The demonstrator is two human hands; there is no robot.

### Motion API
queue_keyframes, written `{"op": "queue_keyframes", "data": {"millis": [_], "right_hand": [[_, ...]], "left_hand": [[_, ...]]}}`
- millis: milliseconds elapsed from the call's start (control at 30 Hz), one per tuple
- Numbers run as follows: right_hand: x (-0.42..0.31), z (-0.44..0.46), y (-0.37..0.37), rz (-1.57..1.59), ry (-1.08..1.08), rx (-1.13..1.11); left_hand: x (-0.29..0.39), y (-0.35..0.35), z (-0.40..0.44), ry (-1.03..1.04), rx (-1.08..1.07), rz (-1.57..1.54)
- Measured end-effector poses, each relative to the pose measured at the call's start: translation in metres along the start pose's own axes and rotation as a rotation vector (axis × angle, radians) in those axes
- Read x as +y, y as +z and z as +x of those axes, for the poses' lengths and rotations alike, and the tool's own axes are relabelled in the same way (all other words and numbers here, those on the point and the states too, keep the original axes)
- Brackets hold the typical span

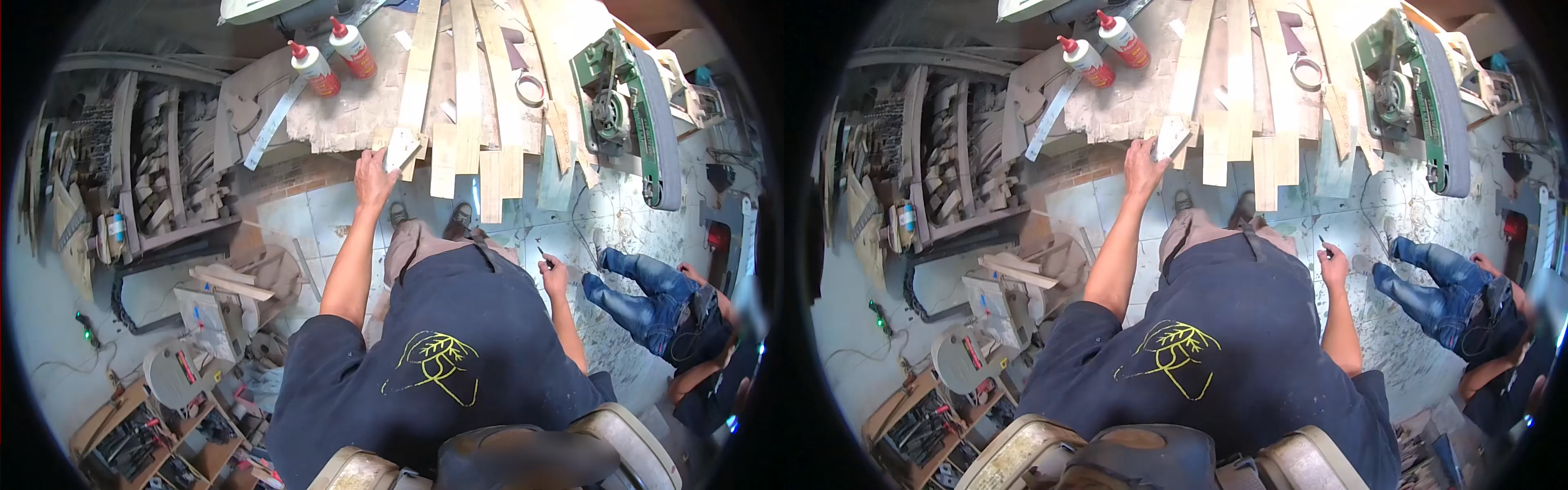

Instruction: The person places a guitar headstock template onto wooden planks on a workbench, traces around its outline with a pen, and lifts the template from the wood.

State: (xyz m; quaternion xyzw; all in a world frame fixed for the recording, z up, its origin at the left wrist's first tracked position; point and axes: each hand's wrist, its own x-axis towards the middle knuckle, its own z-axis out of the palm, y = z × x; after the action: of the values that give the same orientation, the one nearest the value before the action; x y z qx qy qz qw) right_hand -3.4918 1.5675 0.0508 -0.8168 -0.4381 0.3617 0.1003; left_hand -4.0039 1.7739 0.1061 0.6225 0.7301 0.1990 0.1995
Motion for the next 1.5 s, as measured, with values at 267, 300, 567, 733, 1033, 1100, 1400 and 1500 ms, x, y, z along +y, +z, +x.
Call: {"op": "queue_keyframes", "data": {"millis": [267, 300, 567, 733, 1033, 1100, 1400, 1500], "right_hand": [[-0.028, -0.068, 0.041, 0.061, 0.030, 0.027], [-0.035, -0.078, 0.046, 0.065, 0.049, 0.031], [-0.056, -0.136, 0.076, 0.060, 0.109, 0.115], [-0.077, -0.157, 0.090, 0.101, 0.174, 0.102], [-0.117, -0.133, 0.080, 0.105, 0.008, 0.187], [-0.162, -0.116, 0.067, 0.021, -0.132, 0.231], [-0.372, -0.041, 0.057, 0.364, -0.526, -0.115], [-0.409, -0.019, 0.065, 0.342, -0.481, -0.211]], "left_hand": [[-0.010, -0.003, 0.015, 0.092, -0.068, -0.040], [-0.011, -0.005, 0.017, 0.104, -0.074, -0.044], [-0.022, -0.003, 0.019, 0.132, -0.083, -0.078], [-0.024, -0.002, 0.022, 0.156, -0.106, -0.074], [-0.028, 0.002, 0.023, 0.173, -0.091, -0.074], [-0.029, 0.003, 0.023, 0.181, -0.086, -0.055], [-0.023, 0.002, 0.020, 0.175, -0.119, 0.029], [-0.024, 0.007, 0.020, 0.176, -0.085, 0.032]]}}
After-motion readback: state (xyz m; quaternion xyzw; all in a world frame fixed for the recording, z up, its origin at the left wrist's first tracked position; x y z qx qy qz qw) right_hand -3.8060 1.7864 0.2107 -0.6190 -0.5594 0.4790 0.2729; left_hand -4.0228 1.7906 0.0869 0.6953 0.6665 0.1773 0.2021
